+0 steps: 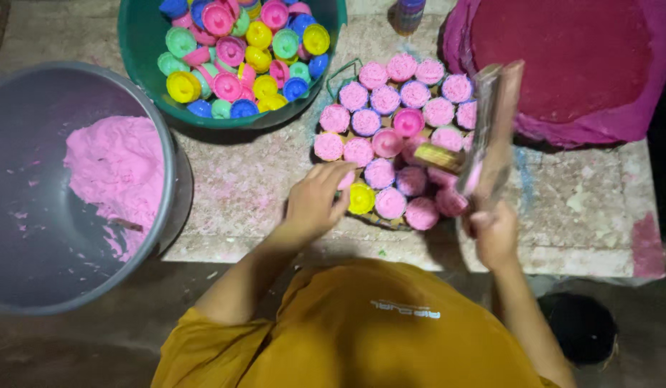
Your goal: The person repeatedly scoops pink paste from a large basin and packs it into small colorful plastic molds arranged in a basket. They use a wooden tool to press and smooth the paste into each mold, then return the tool to the basin to repeat the cycle.
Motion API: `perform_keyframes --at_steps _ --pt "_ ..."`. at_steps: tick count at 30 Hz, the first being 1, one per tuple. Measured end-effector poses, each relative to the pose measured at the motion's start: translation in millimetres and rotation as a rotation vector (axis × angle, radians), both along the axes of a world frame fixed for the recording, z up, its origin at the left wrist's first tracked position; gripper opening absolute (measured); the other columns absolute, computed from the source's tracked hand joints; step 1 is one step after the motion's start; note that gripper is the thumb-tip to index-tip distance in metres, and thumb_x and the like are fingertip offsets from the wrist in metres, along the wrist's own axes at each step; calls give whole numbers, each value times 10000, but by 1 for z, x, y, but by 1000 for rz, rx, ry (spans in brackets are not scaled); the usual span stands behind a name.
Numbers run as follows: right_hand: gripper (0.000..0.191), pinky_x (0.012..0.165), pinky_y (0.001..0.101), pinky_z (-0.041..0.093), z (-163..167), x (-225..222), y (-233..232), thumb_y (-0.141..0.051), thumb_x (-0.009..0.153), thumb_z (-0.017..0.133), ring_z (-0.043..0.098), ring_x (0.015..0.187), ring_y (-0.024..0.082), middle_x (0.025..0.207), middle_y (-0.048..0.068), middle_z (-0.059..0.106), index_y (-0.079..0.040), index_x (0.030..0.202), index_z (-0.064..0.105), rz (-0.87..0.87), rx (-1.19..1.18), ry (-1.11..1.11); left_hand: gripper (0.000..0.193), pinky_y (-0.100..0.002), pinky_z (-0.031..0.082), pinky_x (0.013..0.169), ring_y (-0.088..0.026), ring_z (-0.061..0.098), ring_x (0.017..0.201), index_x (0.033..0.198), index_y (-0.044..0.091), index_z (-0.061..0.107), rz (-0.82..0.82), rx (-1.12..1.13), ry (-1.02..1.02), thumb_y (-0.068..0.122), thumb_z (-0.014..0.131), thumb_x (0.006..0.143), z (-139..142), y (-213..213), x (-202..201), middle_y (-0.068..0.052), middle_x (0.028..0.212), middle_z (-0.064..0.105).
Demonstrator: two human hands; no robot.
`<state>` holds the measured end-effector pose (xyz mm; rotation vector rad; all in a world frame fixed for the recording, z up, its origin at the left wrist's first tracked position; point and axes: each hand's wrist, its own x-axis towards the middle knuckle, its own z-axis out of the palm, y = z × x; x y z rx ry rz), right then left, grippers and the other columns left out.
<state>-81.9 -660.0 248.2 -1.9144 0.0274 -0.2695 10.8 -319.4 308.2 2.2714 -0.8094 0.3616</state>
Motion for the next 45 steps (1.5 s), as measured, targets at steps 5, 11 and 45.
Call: perform_keyframes --at_steps 5,11,45 --pt "527 598 403 481 77 8 28 -496 760 768 602 670 330 759 146 620 -24 961 650 475 -449 -336 362 -413 569 845 -281 695 1050 1295 138 603 -374 -204 133 195 644 940 57 -21 -24 -105 1174 719" --pt "533 598 430 430 195 39 85 -541 804 749 561 659 300 751 83 548 -40 947 636 957 -619 -630 282 -386 560 801 -262 691 1008 1249 155 619 -858 -406 815 198 611 971 80 -46 -88 -113 1129 717" --pt "374 852 443 508 242 196 567 -215 832 751 642 1018 260 1054 71 651 -158 1196 684 885 -858 -1531 356 -414 560 866 -291 668 994 1198 -35 628 -176 -1408 1057 240 684 979 -35 434 -132 -157 1117 662"
